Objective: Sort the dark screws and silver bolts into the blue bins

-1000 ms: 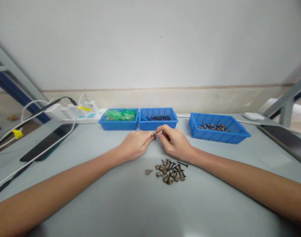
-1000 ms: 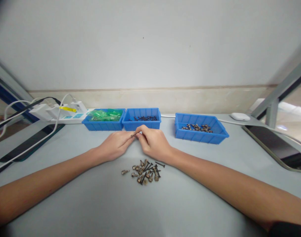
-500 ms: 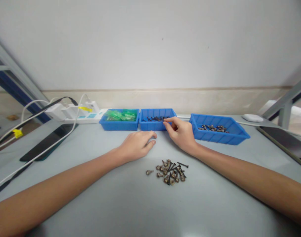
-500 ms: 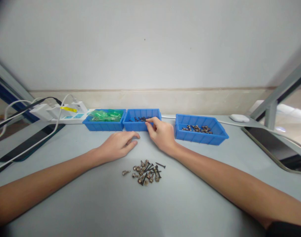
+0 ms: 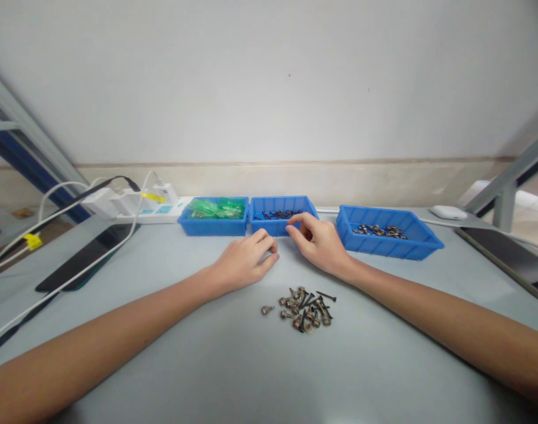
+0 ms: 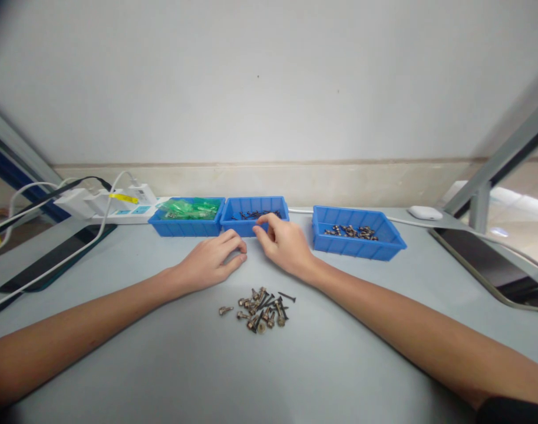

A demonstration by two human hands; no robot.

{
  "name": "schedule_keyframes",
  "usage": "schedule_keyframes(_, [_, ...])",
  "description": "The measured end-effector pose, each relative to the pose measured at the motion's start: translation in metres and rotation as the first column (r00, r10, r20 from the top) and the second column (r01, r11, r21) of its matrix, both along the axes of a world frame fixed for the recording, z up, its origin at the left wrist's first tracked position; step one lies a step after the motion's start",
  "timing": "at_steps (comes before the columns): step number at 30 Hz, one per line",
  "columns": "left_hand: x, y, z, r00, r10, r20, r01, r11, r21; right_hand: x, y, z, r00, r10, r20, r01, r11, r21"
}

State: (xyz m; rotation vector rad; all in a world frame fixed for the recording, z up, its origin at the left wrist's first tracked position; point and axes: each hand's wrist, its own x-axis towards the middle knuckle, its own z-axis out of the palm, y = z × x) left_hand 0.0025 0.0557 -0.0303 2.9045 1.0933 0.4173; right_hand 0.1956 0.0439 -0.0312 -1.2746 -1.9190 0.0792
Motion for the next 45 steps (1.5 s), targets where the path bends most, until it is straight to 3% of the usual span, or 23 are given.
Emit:
schedule_keyframes(3, [0.0,0.0,0.0,1.0,-0.002,-0.006,0.002,1.0,-0.001,0.0,-0.023,0.016,0.918,0.305,0.251,-0.299,0.952,-0.064])
schedule_keyframes(6, [0.0,0.0,0.0,1.0,-0.015,0.003,0.015,1.0,-0.015,0.007,-0.046,0.022,0.83,0.485,0.277,-0.466,0.875,-0.135])
schedule_keyframes(11, [0.002,0.0,0.001,1.0,-0.002,0.014,0.002,1.0,-0.002,0.024,-0.067,0.008,0.786,0.612,0.091,-0.567,0.771,-0.29])
schedule_keyframes(17, [0.002,-0.001,0.0,0.999,0.02,0.035,-0.02,1.0,0.008,0.002,-0.075,0.008,0.677,0.696,0.241,-0.628,0.716,-0.304])
schedule_keyframes(24, [0.002,-0.001,0.0,0.999,0.019,0.049,-0.019,1.0,-0.005,-0.031,-0.07,0.002,0.681,0.637,0.361,-0.604,0.768,-0.213])
schedule_keyframes(33, [0.002,0.0,-0.001,0.999,0.018,0.038,-0.017,1.0,-0.017,-0.011,-0.034,-0.005,0.828,0.47,0.307,-0.469,0.88,-0.081])
schedule_keyframes(40, [0.001,0.002,-0.001,0.999,-0.025,0.043,0.027,0.999,-0.042,-0.006,-0.028,-0.001,0.895,0.446,0.013,-0.442,0.89,-0.113])
schedule_keyframes(45, [0.0,0.001,0.001,0.992,-0.105,0.077,0.109,0.993,-0.05,-0.005,-0.026,0.0,0.939,0.215,-0.268,-0.259,0.956,-0.141])
